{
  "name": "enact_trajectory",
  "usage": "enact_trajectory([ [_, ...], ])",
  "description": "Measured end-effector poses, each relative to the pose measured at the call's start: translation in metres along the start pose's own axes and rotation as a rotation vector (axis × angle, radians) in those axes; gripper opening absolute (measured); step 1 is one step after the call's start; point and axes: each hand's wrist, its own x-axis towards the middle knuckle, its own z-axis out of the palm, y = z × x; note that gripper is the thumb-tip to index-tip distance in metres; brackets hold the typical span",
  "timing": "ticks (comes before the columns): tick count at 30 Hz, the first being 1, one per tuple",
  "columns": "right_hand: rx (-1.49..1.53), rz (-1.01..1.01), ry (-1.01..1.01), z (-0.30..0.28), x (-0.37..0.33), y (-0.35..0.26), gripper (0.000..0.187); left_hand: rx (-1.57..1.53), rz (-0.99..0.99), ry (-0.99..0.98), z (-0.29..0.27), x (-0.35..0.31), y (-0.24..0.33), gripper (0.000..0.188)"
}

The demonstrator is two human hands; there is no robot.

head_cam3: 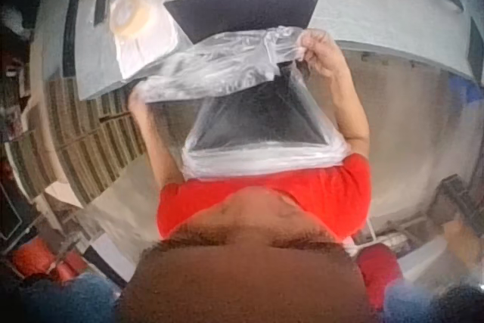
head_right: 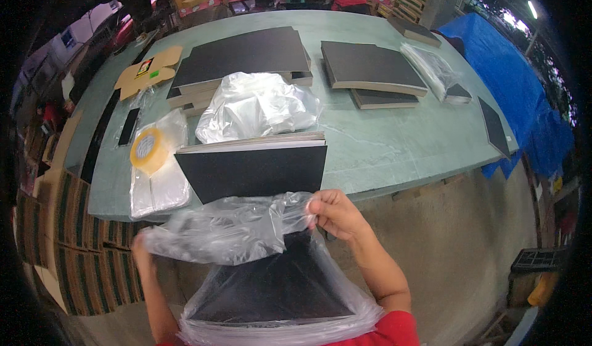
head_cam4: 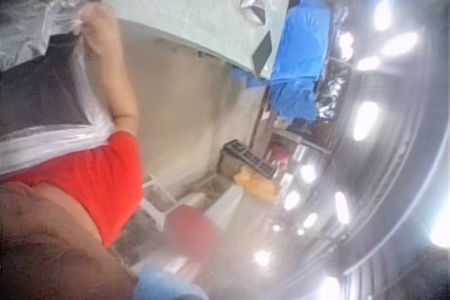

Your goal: The person wraps individual black folders in protective plastic film by sliding the plastic around the edges and pressing it down by hand.

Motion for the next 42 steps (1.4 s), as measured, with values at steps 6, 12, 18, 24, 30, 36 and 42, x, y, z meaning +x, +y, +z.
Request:
enact_trajectory([
  [6, -0.101, 0.090, -0.168, 0.019, 0.023, 0.025, 0.012, -0.568, 0.024, -0.044, 0.121, -0.074, 0.153, 0.011],
  [12, 0.057, 0.150, -0.145, 0.056, 0.028, 0.030, 0.018, 0.099, 0.168, -1.153, 0.196, -0.123, 0.169, 0.010],
  [18, 0.272, 0.091, -0.245, 0.045, 0.031, 0.031, 0.021, 0.094, 0.168, -1.007, 0.166, -0.084, 0.138, 0.011],
  [24, -0.213, -0.014, -0.145, 0.040, 0.021, 0.011, 0.012, 0.165, 0.458, -0.300, 0.119, -0.071, 0.199, 0.018],
  [30, -0.730, -0.458, -0.140, 0.101, 0.004, -0.032, 0.023, 0.356, 0.532, -1.325, 0.195, -0.138, 0.172, 0.026],
  [36, -0.235, -0.155, -0.130, 0.046, -0.001, -0.021, 0.037, 0.057, -0.008, -1.427, 0.198, -0.115, 0.184, 0.015],
  [42, -1.252, 0.041, -0.667, 0.037, -0.016, 0.005, 0.056, -0.232, -0.131, -1.616, 0.188, -0.086, 0.200, 0.018],
])
